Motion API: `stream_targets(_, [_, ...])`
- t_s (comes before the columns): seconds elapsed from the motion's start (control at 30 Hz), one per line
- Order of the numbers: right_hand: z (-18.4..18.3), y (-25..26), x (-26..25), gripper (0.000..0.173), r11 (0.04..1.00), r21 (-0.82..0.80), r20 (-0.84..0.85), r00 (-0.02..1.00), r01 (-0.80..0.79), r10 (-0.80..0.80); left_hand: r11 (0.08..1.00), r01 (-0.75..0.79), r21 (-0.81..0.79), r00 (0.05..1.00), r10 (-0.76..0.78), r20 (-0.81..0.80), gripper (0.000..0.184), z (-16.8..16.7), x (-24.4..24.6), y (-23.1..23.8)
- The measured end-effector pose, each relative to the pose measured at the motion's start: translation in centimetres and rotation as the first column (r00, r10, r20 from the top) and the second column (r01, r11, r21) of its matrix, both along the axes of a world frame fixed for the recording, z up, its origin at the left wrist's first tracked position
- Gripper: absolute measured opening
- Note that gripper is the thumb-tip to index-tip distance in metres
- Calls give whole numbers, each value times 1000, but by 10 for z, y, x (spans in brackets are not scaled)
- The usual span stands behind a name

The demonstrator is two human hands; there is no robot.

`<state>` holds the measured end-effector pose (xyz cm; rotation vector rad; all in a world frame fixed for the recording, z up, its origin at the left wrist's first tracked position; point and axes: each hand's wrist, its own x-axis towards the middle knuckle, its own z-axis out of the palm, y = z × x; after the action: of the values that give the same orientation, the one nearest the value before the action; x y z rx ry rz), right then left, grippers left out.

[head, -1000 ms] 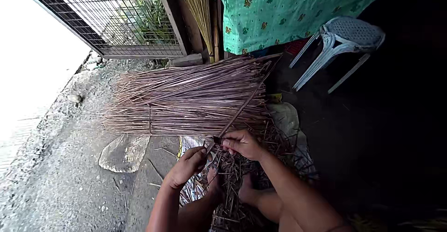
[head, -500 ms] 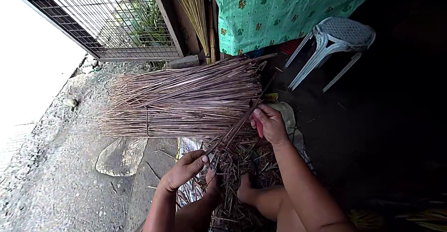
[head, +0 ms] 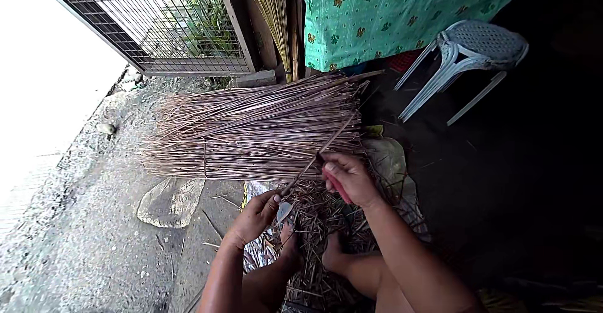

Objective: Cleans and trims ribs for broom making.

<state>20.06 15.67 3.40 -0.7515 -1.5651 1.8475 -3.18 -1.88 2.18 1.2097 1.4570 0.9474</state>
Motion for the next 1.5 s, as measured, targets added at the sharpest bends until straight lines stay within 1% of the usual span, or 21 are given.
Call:
stream_targets(0.07, [-7, -15, -14, 31, 995, -10, 4, 995, -98, 98, 1000, -10, 19, 999, 9, 31, 41, 2, 3, 1])
stream_targets(0.13, [-12, -21, -21, 28, 993, 27, -31, 993, -116, 117, 1000, -10, 18, 997, 9, 79, 40, 3, 3, 0])
stream_targets(0.33, [-23, -8, -17, 25, 984, 170, -145, 987, -52, 77, 997, 74, -20, 960, -66, 273, 42, 9, -1, -3])
stream_targets(0.43, [-24, -3, -14, 24, 976, 215, -169, 984, -12, 49, 991, 127, -36, 935, -107, 337, 44, 8, -3, -5])
stream_targets(0.53, [-22, 6, -9, 23, 971, 238, -200, 980, 38, 11, 984, 170, -43, 923, -143, 358, 46, 7, -6, -5])
stream_targets(0.6, [-19, 15, -3, 24, 972, 217, -216, 975, 92, -44, 981, 185, -56, 920, -153, 361, 46, 7, -8, -7])
stream_targets(0.77, [-10, 42, 21, 27, 949, 111, -252, 932, 296, -261, 978, 181, -102, 942, -143, 305, 43, 3, -18, -13])
stream_targets(0.83, [-6, 49, 30, 29, 915, 31, -268, 885, 403, -380, 980, 164, -112, 955, -129, 268, 42, 0, -22, -15])
stream_targets(0.9, [-3, 56, 37, 30, 853, -63, -261, 817, 518, -515, 986, 117, -123, 973, -89, 212, 39, -3, -23, -15])
stream_targets(0.93, [-2, 58, 39, 30, 830, -93, -251, 794, 550, -554, 989, 80, -121, 983, -59, 171, 36, -4, -23, -14])
stream_targets(0.97, [-2, 57, 39, 30, 827, -103, -240, 793, 553, -560, 993, 42, -114, 992, -27, 127, 34, -4, -22, -13])
stream_targets(1.0, [0, 53, 38, 31, 850, -88, -217, 823, 520, -525, 995, 8, -98, 996, 0, 85, 32, -4, -21, -11])
stream_targets(1.03, [2, 45, 34, 32, 893, -58, -171, 877, 445, -449, 997, -21, -74, 998, 25, 56, 31, -3, -19, -10])
stream_targets(1.1, [4, 25, 19, 36, 981, -35, -57, 980, 189, -191, 998, -57, -21, 998, 57, 8, 29, -2, -15, -6])
stream_targets(1.13, [4, 13, 10, 35, 997, -54, 0, 999, 48, -48, 998, -63, 2, 998, 63, -10, 28, -2, -13, -5])
stream_targets(1.17, [3, 2, 0, 35, 995, -79, 49, 996, -65, 69, 998, -64, 22, 998, 65, -22, 28, -2, -11, -5])
stream_targets(1.2, [1, -7, -8, 34, 986, -98, 81, 986, -137, 145, 997, -66, 40, 997, 67, -27, 27, -2, -9, -4])
stream_targets(1.23, [0, -14, -14, 32, 980, -108, 101, 979, -167, 178, 996, -68, 51, 997, 70, -35, 27, -2, -7, -4])
stream_targets(1.27, [-2, -18, -19, 30, 981, -104, 113, 978, -166, 177, 996, -71, 55, 996, 74, -50, 26, -1, -6, -3])
stream_targets(1.33, [-6, -20, -21, 29, 990, -64, 116, 984, -128, 135, 995, -85, 51, 993, 88, -75, 26, 1, -3, -2])
stream_targets(1.5, [-17, -15, -21, 27, 996, 66, 61, 997, -53, 49, 997, -64, 53, 997, 66, -27, 27, 1, -3, -1])
